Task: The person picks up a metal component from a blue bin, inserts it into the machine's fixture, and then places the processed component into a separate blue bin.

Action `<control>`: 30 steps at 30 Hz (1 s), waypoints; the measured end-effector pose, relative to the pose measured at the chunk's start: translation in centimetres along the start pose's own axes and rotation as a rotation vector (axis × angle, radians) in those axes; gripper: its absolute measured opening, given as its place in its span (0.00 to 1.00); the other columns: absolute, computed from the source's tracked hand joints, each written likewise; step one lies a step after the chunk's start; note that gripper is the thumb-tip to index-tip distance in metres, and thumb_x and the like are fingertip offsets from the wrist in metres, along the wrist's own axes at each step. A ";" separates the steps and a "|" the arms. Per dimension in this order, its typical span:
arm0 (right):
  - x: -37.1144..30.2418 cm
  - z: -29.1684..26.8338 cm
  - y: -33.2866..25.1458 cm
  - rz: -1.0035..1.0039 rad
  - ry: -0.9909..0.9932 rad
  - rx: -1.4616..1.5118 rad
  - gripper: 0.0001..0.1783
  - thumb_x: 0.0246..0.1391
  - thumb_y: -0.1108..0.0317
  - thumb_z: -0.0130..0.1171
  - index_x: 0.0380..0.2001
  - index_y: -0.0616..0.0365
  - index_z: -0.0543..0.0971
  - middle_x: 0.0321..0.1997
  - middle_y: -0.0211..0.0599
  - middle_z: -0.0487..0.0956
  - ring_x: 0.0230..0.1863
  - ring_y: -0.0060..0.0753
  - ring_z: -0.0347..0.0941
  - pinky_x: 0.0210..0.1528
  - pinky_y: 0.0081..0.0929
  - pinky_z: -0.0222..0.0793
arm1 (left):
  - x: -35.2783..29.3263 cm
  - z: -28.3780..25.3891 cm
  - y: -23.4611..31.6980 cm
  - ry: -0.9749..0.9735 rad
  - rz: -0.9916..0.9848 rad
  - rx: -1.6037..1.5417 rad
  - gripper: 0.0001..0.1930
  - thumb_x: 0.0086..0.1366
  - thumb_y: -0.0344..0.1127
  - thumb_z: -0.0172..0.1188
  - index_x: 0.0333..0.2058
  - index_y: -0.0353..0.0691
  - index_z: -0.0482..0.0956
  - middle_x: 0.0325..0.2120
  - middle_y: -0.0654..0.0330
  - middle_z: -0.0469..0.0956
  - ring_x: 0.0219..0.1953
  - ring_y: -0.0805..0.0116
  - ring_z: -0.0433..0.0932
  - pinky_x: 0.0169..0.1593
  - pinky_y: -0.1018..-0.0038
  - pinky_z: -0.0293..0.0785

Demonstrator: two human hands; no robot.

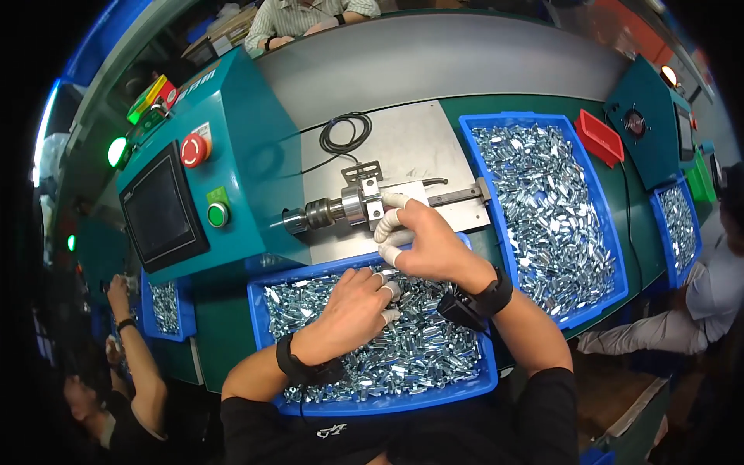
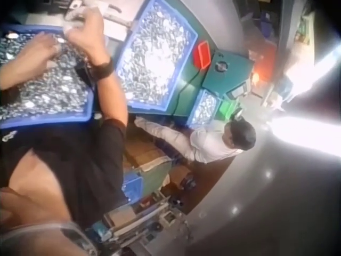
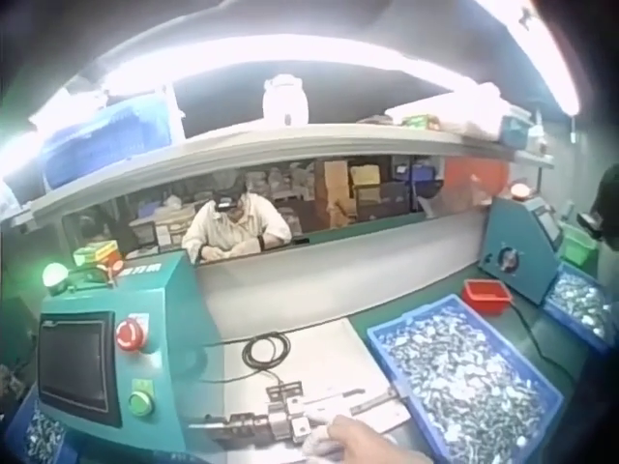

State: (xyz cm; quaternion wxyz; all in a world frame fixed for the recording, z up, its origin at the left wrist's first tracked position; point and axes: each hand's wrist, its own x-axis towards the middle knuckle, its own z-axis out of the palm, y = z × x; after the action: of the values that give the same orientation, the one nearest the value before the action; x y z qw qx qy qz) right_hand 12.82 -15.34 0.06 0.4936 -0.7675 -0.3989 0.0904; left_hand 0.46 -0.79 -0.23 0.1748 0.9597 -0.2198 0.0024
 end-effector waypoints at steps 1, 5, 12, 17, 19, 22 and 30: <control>0.1 0.3 0.3 0.039 0.043 0.100 0.10 0.40 0.74 0.63 0.30 0.59 0.79 0.52 0.54 0.73 0.51 0.42 0.71 0.50 0.32 0.68 | 0.1 0.0 0.0 -0.010 0.015 -0.003 0.10 0.49 0.33 0.63 0.31 0.39 0.77 0.27 0.58 0.74 0.36 0.60 0.71 0.40 0.66 0.63; 0.1 -0.1 0.7 0.242 0.095 0.282 0.05 0.46 0.75 0.62 0.29 0.60 0.78 0.42 0.42 0.78 0.42 0.27 0.74 0.43 0.24 0.70 | 0.0 0.3 -0.2 -0.050 0.039 -0.052 0.11 0.50 0.36 0.64 0.32 0.40 0.77 0.27 0.59 0.74 0.35 0.59 0.71 0.39 0.66 0.63; -0.1 -0.5 1.1 0.274 0.259 0.400 0.04 0.52 0.73 0.62 0.30 0.62 0.77 0.30 0.30 0.79 0.32 0.17 0.73 0.38 0.19 0.69 | 0.0 -0.4 0.1 -0.095 0.004 -0.068 0.11 0.50 0.34 0.63 0.33 0.40 0.77 0.26 0.58 0.74 0.35 0.59 0.71 0.39 0.65 0.63; 0.1 -0.4 1.6 0.252 0.277 0.476 0.07 0.53 0.72 0.61 0.34 0.63 0.77 0.30 0.30 0.79 0.31 0.17 0.73 0.37 0.18 0.69 | -0.5 -0.4 0.1 -0.102 0.014 -0.029 0.11 0.51 0.31 0.61 0.35 0.38 0.78 0.28 0.56 0.74 0.36 0.58 0.71 0.40 0.65 0.64; 0.2 -0.4 1.5 0.258 0.274 0.490 0.08 0.53 0.72 0.61 0.36 0.64 0.76 0.29 0.29 0.79 0.31 0.18 0.73 0.37 0.18 0.69 | -0.8 -0.3 0.2 -0.100 0.021 -0.034 0.11 0.51 0.30 0.61 0.36 0.38 0.78 0.28 0.56 0.73 0.36 0.58 0.71 0.41 0.65 0.64; 1.4 -1.1 1.4 0.281 0.140 0.208 0.12 0.53 0.73 0.60 0.41 0.63 0.75 0.27 0.32 0.79 0.30 0.18 0.74 0.35 0.18 0.69 | -0.6 -0.3 0.2 -0.029 0.040 -0.063 0.11 0.51 0.28 0.59 0.36 0.37 0.78 0.30 0.53 0.73 0.38 0.55 0.70 0.42 0.63 0.65; 4.7 -1.4 -2.6 0.152 0.180 -0.614 0.22 0.47 0.64 0.61 0.45 0.61 0.75 0.22 0.46 0.78 0.27 0.45 0.77 0.31 0.36 0.71 | 0.1 0.7 -1.6 0.150 -0.071 -0.193 0.09 0.54 0.24 0.55 0.36 0.36 0.77 0.30 0.50 0.72 0.38 0.50 0.69 0.44 0.60 0.65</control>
State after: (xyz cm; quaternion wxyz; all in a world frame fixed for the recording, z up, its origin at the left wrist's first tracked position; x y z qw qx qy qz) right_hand 15.36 -12.49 4.14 0.2645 -0.9130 -0.3037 -0.0656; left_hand 1.17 0.28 -1.43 0.2822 0.9428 -0.1711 0.0466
